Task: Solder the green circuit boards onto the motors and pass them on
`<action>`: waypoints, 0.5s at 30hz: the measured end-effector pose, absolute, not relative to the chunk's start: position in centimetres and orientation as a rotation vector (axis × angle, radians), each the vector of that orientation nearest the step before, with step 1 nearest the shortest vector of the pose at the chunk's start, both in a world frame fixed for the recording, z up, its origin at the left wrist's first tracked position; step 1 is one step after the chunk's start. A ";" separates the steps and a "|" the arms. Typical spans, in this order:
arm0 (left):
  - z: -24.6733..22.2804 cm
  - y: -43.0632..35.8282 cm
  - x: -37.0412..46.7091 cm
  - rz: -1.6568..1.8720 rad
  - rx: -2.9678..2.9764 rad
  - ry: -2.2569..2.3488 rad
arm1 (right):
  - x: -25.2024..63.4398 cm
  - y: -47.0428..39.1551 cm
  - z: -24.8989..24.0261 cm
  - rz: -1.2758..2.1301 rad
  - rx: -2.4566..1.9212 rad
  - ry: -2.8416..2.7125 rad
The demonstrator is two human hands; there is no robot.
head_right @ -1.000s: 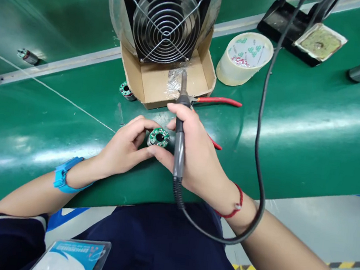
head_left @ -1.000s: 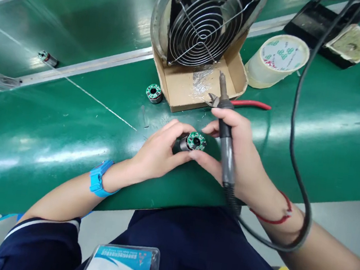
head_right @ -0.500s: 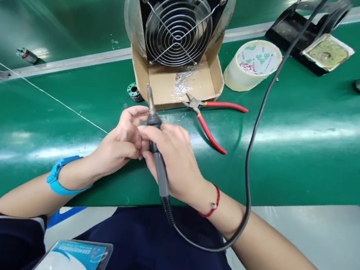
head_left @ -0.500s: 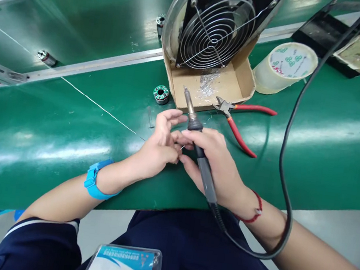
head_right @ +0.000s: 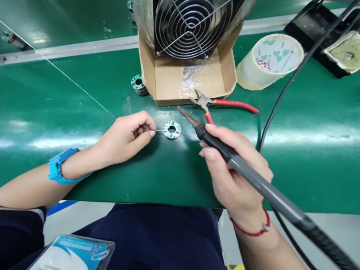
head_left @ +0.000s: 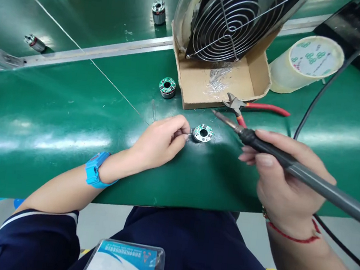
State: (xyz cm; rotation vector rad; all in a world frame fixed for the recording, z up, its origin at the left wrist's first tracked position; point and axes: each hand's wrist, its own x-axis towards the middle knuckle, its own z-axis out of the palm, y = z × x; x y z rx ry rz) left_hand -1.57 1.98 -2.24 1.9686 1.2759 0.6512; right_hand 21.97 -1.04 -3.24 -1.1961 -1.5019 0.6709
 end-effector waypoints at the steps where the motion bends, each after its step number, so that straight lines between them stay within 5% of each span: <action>1: -2.3 2.0 -1.5 0.652 1.980 1.279 | 22.2 -1.3 -3.3 0.709 -1.187 -1.458; 15: -2.8 2.1 -0.6 0.673 2.075 1.280 | 22.6 -1.5 -3.4 0.862 -1.219 -1.413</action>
